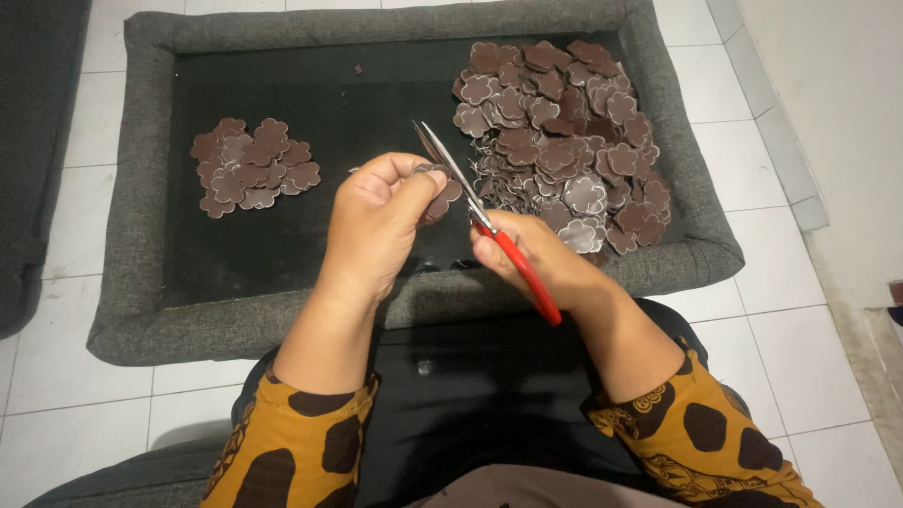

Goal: The person sits cross-legged on the floor and uses red-handled scissors to trim the edges of small brown flower-shaped craft pieces. They pick up each piece from a large pile, trim it, and place it into a smaller pile on the left.

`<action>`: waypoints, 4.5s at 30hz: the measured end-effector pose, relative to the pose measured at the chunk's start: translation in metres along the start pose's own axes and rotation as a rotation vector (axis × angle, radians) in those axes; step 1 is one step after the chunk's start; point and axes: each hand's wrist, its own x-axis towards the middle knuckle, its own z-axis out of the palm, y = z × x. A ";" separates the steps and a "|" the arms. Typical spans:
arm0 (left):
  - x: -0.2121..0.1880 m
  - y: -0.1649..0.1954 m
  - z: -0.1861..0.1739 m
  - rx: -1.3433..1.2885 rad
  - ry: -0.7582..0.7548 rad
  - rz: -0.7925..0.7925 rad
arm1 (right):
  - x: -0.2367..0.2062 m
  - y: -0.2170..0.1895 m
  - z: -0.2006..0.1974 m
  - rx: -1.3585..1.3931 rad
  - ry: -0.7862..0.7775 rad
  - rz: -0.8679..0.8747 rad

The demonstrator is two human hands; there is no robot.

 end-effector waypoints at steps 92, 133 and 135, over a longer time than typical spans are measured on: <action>-0.001 0.010 -0.002 -0.002 0.009 0.096 | -0.001 0.001 0.012 0.103 0.001 0.085; 0.001 0.012 -0.013 0.097 -0.032 0.079 | -0.001 0.001 0.005 0.110 -0.078 0.070; 0.001 0.014 -0.013 0.097 -0.034 0.074 | 0.000 0.001 0.005 0.105 -0.080 0.095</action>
